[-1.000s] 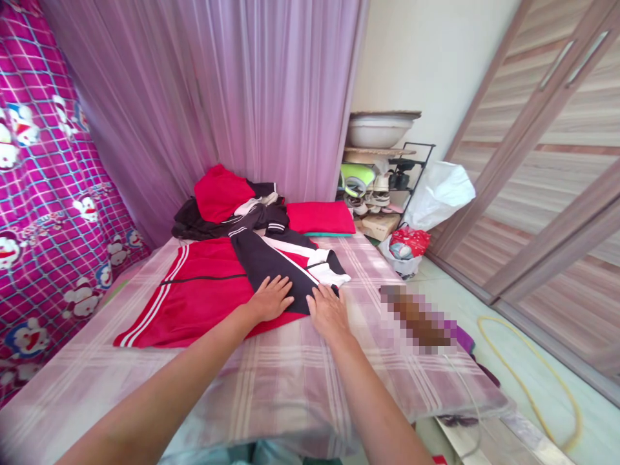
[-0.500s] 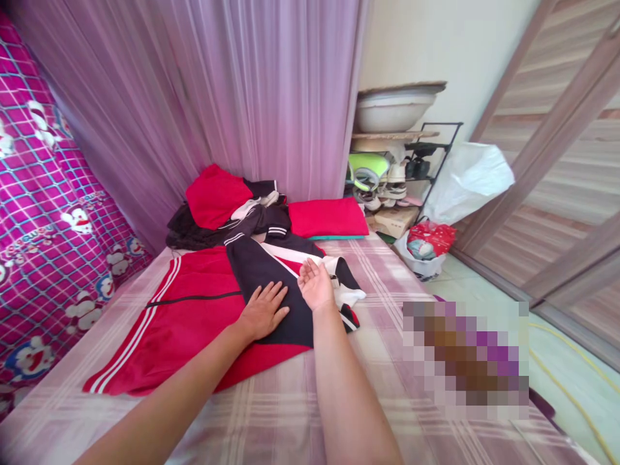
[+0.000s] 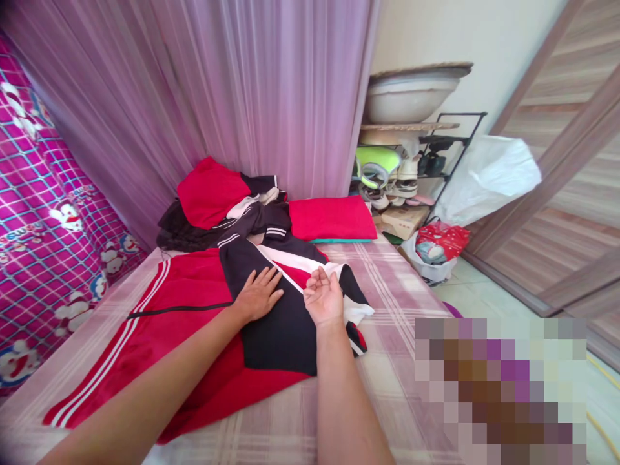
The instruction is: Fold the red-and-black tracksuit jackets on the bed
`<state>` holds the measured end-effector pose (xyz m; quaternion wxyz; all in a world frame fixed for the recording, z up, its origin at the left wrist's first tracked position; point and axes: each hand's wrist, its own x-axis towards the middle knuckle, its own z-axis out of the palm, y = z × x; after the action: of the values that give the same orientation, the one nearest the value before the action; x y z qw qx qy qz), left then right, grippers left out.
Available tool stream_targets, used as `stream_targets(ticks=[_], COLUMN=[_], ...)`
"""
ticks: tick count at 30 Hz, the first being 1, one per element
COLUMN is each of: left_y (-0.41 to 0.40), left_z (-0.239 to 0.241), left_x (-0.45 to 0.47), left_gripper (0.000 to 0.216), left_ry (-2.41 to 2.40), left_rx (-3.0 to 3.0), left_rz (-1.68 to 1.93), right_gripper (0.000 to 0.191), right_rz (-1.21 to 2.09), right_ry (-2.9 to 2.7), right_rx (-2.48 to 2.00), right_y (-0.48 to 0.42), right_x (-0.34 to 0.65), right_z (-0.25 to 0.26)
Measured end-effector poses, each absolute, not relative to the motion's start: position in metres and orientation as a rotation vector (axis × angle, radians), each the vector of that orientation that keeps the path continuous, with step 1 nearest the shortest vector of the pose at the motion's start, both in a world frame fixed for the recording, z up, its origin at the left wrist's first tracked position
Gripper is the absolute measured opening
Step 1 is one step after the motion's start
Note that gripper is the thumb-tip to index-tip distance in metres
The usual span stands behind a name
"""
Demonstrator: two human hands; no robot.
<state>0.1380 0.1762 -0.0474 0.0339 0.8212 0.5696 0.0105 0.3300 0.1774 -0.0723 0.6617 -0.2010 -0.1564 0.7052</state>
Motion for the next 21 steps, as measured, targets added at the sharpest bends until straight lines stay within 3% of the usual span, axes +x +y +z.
stream_targets(ticks=[11,21], left_y=[0.238,0.246], left_z=[-0.055,-0.034], left_x=[0.041,0.045], left_gripper=[0.066,0.063], left_ry=[2.051,2.124], left_rx=[2.532,2.458], left_rz=[0.077,0.046], right_gripper=[0.028,0.026], right_rz=[1.659,1.7], right_ry=[-0.203,-0.169], right_rx=[-0.438,-0.381], right_y=[0.176,0.176], right_x=[0.33,0.33], right_z=[-0.069,-0.068])
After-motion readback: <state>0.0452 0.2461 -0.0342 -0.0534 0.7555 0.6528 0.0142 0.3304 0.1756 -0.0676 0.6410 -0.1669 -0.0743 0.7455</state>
